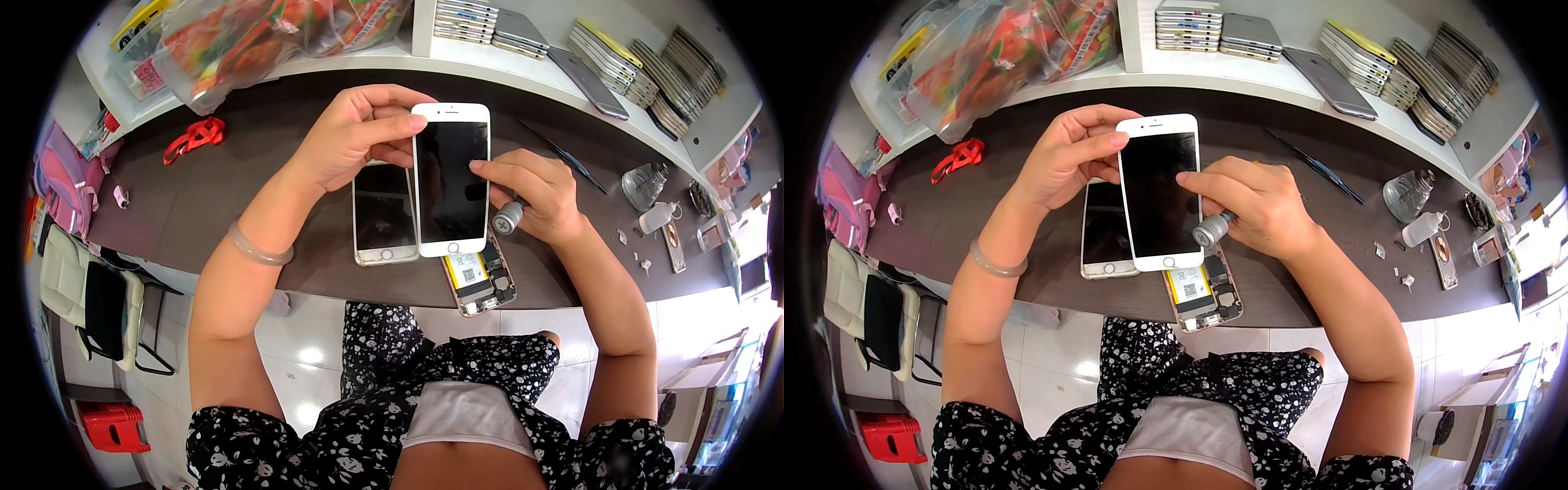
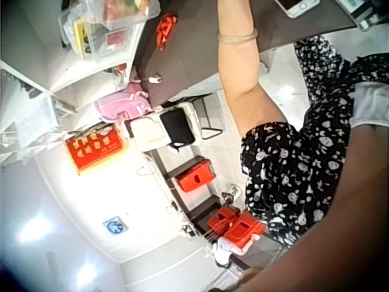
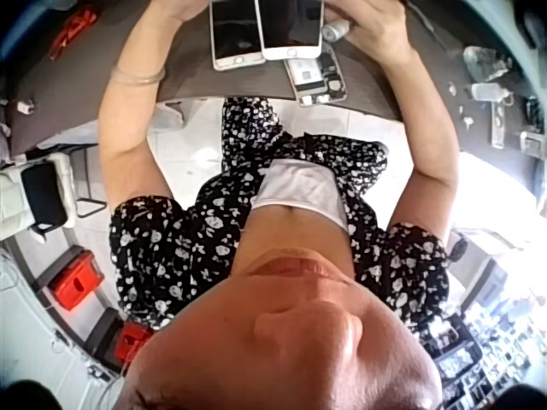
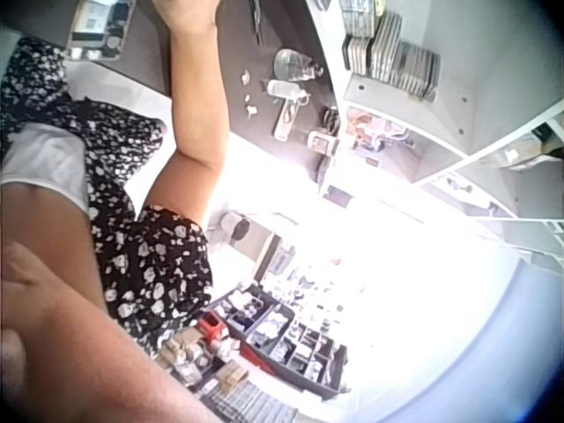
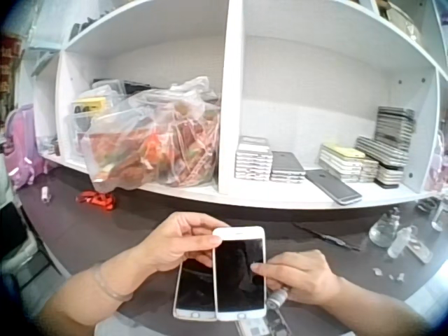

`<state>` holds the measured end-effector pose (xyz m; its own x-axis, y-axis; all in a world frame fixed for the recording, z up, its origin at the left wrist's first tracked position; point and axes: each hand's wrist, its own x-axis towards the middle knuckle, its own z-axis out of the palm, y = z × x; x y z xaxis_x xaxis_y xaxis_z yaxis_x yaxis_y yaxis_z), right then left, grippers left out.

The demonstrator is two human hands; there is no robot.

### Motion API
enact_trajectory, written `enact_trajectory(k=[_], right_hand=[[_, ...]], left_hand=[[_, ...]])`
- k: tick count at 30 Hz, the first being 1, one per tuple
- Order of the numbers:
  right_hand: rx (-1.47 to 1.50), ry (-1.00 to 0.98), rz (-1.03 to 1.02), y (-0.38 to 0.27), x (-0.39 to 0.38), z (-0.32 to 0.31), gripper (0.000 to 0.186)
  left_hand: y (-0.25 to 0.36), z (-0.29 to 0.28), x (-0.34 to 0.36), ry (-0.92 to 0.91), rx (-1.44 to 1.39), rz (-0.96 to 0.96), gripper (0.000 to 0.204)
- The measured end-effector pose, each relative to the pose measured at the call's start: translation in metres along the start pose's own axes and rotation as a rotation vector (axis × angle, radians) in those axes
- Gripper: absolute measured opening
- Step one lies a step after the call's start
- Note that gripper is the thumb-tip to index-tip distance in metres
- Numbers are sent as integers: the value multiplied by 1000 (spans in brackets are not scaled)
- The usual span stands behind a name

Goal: The person disassembles a smartphone by removing the back cover and using a screwdriver to unscrew internal components. They manipulate the battery and logic board area, then reassemble the device by placing the back cover back on and securing it.

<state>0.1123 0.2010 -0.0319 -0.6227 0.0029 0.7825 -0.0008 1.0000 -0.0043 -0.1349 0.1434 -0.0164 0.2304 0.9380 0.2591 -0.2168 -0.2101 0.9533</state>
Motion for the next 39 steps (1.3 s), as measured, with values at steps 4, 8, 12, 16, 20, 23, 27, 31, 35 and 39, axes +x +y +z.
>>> enact_trajectory(k=[4,8,12,16,20,23,27,31,35,39], right_hand=[[-30,6,23,0,-1,2,42],[-65,38,105,-5,5,0,29],[-53,21,140,-2,2,0,28],[-42,-8,146,-4,4,0,25],[-44,-21,164,-3,3,-1,23],[-39,-37,176,-4,4,-1,21],[-26,-42,189,-2,3,-1,20],[4,-62,213,-2,3,0,20],[22,-108,226,-7,4,0,20],[107,-192,229,-14,2,6,21]], left_hand=[[-2,-6,0,10,-16,-55,26],[0,-26,6,80,-88,-114,26],[-3,-42,10,14,-71,-219,30],[-11,-53,13,27,32,-323,31],[-8,-59,13,29,157,-435,29],[-12,-63,13,6,214,-484,27],[-9,-57,11,47,220,-467,26],[-13,-63,14,61,170,-440,27],[-15,-62,14,69,185,-435,28],[-9,-75,12,123,264,-459,28]])
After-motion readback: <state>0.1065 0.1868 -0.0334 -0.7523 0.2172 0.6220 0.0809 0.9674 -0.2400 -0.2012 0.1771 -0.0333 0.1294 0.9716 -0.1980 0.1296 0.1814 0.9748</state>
